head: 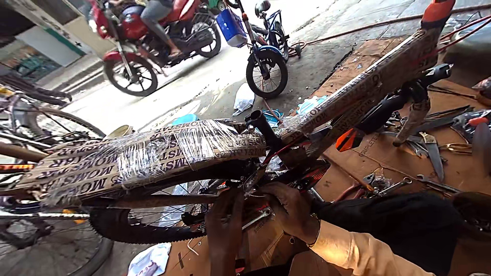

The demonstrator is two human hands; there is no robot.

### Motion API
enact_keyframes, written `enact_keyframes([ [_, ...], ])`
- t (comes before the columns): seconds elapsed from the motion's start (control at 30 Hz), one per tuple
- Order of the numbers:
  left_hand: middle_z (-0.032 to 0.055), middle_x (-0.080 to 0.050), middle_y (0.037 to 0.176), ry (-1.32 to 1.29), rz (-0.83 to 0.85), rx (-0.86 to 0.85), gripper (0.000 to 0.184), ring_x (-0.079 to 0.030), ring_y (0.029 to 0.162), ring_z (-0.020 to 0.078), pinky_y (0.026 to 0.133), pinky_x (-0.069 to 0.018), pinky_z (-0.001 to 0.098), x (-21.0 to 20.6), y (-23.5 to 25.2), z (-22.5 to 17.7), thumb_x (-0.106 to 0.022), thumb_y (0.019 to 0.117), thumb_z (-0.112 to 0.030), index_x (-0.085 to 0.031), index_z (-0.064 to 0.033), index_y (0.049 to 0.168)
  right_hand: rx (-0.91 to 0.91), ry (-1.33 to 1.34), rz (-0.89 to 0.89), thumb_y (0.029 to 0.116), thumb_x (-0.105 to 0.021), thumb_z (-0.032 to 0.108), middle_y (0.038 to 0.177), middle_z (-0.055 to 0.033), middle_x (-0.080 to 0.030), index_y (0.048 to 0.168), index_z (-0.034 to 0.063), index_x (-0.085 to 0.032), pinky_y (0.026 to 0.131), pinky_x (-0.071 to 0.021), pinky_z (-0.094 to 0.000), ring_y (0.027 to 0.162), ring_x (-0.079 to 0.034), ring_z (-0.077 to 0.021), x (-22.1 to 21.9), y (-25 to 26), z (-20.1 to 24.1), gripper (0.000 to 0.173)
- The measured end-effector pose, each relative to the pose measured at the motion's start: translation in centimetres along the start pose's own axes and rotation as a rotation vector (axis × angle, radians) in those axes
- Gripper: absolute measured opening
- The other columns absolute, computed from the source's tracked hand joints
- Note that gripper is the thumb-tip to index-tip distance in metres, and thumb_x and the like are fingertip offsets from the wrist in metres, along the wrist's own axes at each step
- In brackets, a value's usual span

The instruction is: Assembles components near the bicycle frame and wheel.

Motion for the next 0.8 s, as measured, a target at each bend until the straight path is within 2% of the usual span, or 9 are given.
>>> enact_keyframes([
  [0.03, 0.0000, -0.073, 0.101, 0.168, -0.052, -0.036, 0.021, -0.068, 0.088, 0.0056, 0.079, -0.0578, 0.0236, 0.5, 0.4, 0.4, -0.059, 0.0989, -0.020, -0.074, -0.0081, 0.109, -0.003, -0.008, -0.029, 0.1015, -0.056, 0.006, 0.108, -0.0056, -0.073, 0.111, 0.0035, -0.074, 0.089, -0.0604, -0.0280, 0.099, -0.070, -0.0098, -0.1, 0.3, -0.1, 0.021],
  [0.13, 0.0119, -0.069, 0.117, 0.458, -0.081, -0.120, 0.023, -0.067, 0.107, 0.0232, 0.090, -0.0565, 0.0426, 0.8, 1.6, 1.4, -0.060, 0.0989, -0.019, -0.074, -0.0072, 0.113, -0.007, 0.004, -0.071, 0.0986, -0.057, 0.006, 0.103, -0.0032, -0.073, 0.107, 0.0055, -0.074, 0.081, -0.0611, -0.0280, 0.090, -0.070, -0.0085, -0.4, 0.8, -0.8, 0.019],
  [0.23, 0.0115, -0.070, 0.116, 0.504, -0.033, -0.140, 0.023, -0.066, 0.111, 0.0271, 0.094, -0.0544, 0.0496, 0.0, 2.4, 2.3, -0.061, 0.0998, -0.021, -0.075, -0.0099, 0.114, 0.009, 0.067, -0.064, 0.0976, -0.057, 0.006, 0.100, -0.0032, -0.073, 0.105, 0.0038, -0.074, 0.078, -0.0617, -0.0291, 0.087, -0.070, -0.0093, -0.9, 1.0, -1.0, 0.019],
  [0.33, 0.0081, -0.072, 0.108, 0.506, -0.018, -0.166, 0.019, -0.066, 0.107, 0.0269, 0.093, -0.0528, 0.0503, -0.8, 2.8, 2.5, -0.064, 0.0980, -0.020, -0.078, -0.0142, 0.110, 0.001, 0.085, -0.051, 0.0977, -0.058, 0.006, 0.102, -0.0028, -0.073, 0.108, 0.0040, -0.074, 0.079, -0.0620, -0.0294, 0.089, -0.070, -0.0092, -1.2, 0.8, -0.9, 0.019],
  [0.43, 0.0056, -0.071, 0.101, 0.500, -0.029, -0.161, 0.016, -0.066, 0.100, 0.0231, 0.089, -0.0539, 0.0461, -1.0, 3.2, 2.7, -0.067, 0.0977, -0.023, -0.079, -0.0147, 0.104, 0.018, 0.095, -0.064, 0.0974, -0.058, 0.004, 0.103, -0.0043, -0.073, 0.107, 0.0025, -0.074, 0.083, -0.0622, -0.0304, 0.094, -0.070, -0.0108, -0.8, 0.7, -0.5, 0.019],
  [0.6, 0.0062, -0.070, 0.099, 0.497, -0.017, -0.119, 0.015, -0.067, 0.096, 0.0230, 0.086, -0.0550, 0.0453, -0.9, 3.4, 2.7, -0.069, 0.0961, -0.024, -0.079, -0.0138, 0.101, 0.063, 0.100, -0.077, 0.0981, -0.059, 0.004, 0.103, -0.0061, -0.073, 0.106, 0.0014, -0.074, 0.084, -0.0621, -0.0304, 0.094, -0.071, -0.0120, -0.3, 0.6, -0.2, 0.017],
  [0.8, 0.0024, -0.072, 0.100, 0.460, -0.034, -0.052, 0.014, -0.066, 0.097, 0.0212, 0.081, -0.0543, 0.0429, -0.5, 3.2, 2.8, -0.071, 0.0947, -0.028, -0.079, -0.0174, 0.098, 0.082, 0.103, -0.076, 0.0981, -0.058, 0.005, 0.102, -0.0058, -0.072, 0.105, 0.0015, -0.074, 0.081, -0.0619, -0.0290, 0.093, -0.070, -0.0113, -0.1, 0.6, 0.5, 0.017],
])
Point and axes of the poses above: each hand's wrist, its own y-axis towards the middle knuckle, its own x-axis out of the back of the hand, z = x × y, the point moved 5 cm from there along y, towards the middle knuckle
